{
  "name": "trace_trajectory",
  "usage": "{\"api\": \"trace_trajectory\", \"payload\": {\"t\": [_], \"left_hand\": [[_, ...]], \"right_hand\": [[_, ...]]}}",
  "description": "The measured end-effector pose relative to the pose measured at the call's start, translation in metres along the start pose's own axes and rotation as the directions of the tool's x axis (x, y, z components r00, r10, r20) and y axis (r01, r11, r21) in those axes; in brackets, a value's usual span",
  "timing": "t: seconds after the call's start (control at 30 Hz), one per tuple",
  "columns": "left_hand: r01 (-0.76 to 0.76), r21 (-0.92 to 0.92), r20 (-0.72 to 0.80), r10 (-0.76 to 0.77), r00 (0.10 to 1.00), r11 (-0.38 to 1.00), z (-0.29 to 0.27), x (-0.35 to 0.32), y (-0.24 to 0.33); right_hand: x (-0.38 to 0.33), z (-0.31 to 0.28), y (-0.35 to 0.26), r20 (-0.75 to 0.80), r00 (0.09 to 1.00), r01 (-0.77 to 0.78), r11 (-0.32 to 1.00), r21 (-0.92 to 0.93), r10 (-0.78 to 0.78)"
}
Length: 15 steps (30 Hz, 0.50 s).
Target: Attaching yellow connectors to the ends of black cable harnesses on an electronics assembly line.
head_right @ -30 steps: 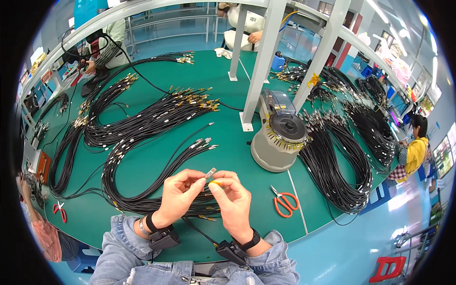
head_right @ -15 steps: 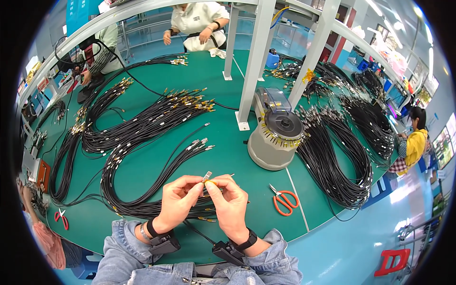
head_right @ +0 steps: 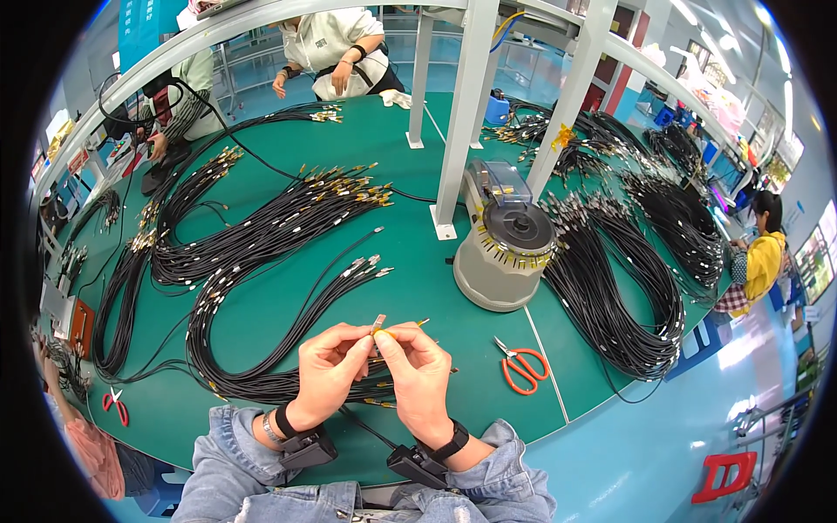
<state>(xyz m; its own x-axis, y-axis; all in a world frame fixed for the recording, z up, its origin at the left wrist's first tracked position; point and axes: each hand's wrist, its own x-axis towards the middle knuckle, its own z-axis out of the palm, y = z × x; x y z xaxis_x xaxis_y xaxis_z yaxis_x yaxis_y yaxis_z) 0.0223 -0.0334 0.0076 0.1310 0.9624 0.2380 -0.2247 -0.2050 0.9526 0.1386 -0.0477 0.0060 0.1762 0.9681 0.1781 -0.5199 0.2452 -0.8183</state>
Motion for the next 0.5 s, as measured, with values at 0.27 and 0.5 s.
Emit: {"api": "trace_trajectory", "payload": {"t": [0.27,0.5], "left_hand": [[-0.035,-0.017,-0.008,0.034,0.999,0.999,0.0003,-0.0003,-0.0033],[-0.052,-0.010,-0.006,0.052,0.999,0.999,0.0003,-0.0004,-0.0059]], "right_hand": [[-0.0003,-0.0010,0.0035,-0.005,1.000,-0.025,1.000,-0.001,0.025],[-0.0006,-0.0010,0.0040,-0.022,0.998,-0.056,0.998,0.034,0.057]]}}
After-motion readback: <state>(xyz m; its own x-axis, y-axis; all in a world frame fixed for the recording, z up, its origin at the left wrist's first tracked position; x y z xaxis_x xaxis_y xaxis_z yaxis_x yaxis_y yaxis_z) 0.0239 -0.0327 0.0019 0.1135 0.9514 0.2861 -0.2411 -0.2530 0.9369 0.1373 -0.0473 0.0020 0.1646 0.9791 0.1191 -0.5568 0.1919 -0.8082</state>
